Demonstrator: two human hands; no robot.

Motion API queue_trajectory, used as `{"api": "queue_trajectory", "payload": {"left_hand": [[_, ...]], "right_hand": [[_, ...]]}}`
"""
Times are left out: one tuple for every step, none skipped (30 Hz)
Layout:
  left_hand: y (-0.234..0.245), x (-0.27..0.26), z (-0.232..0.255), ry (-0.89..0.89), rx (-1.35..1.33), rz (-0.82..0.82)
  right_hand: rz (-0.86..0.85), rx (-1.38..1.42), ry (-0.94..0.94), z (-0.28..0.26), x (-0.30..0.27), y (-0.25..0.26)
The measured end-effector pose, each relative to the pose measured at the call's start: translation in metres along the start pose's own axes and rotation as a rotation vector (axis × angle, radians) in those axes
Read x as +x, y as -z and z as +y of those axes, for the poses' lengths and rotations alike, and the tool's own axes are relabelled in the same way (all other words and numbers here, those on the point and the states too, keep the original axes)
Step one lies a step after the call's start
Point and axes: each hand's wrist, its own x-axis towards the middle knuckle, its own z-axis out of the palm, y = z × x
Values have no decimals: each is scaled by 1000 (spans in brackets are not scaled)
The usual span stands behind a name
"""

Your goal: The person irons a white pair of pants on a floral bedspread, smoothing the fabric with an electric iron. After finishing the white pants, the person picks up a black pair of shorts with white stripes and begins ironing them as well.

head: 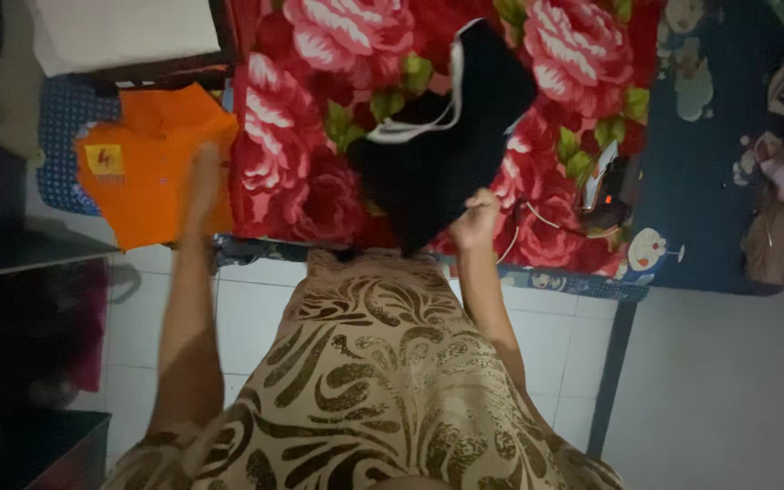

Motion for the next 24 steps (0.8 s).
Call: {"api": "queue_trajectory", "payload": {"left_hand": [[-35, 3, -30, 180, 30, -137], [-68, 4, -55, 330, 67, -257], [-101, 6, -76, 446, 88, -360], [-130, 12, -89, 344, 140, -409], [-156, 17, -97, 240, 191, -456], [-179, 20, -99, 136, 240, -500], [-196, 23, -92, 169, 375, -513], [-209, 29, -79, 202, 510, -526], [-222, 32, -66, 235, 645, -537], [-235, 35, -55, 170, 726, -530], [-247, 37, -45, 105, 806, -521], [-256, 37, -39, 40, 885, -512], [-264, 35, -34, 86, 861, -535], [-271, 35, -31, 131, 836, -560], [-276, 34, -27, 175, 811, -585], [-282, 32, -25, 12, 874, -634], [-289, 30, -22, -154, 932, -682], [-296, 27, -16, -324, 988, -729], [-305, 24, -7, -381, 1069, -809], [-315, 17, 3, -434, 1148, -885], [-326, 9, 14, -488, 1227, -962], [-338, -2, 25, -504, 1233, -999], [-350, -13, 34, -520, 1238, -1036], [-363, -23, 42, -541, 1243, -1075]], "right_hand": [[-36, 19, -22, 2, 1, 14], [11, -60, -170, 4, 0, 25], [48, -132, -230, 10, -4, 33], [75, -217, -260, 15, -7, 39], [98, -372, -228, 18, -9, 42], [130, -547, -195, 18, -11, 44], [149, -737, -143, 16, -12, 45], [144, -924, -77, 14, -14, 46], [126, -1088, -1, 11, -15, 46], [113, -1238, 82, 8, -15, 44], [47, -1298, 121, 6, -15, 42], [-19, -1349, 176, 5, -17, 39], [-108, -1368, 208, 5, -20, 35], [-124, -1463, 97, 0, -22, 28], [-141, -1556, -16, -7, -25, 20], [-158, -1648, -135, -14, -29, 9], [-172, -1678, -7, -21, -32, -4], [-188, -1705, 125, -30, -34, -20], [-205, -1728, 257, -37, -35, -37], [-244, -1762, 336, -45, -36, -55], [-285, -1794, 414, -50, -36, -73], [-177, -1605, 270, -50, -37, -89], [-75, -1410, 130, -51, -38, -104], [-135, -1500, 202, -56, -36, -116]]}}
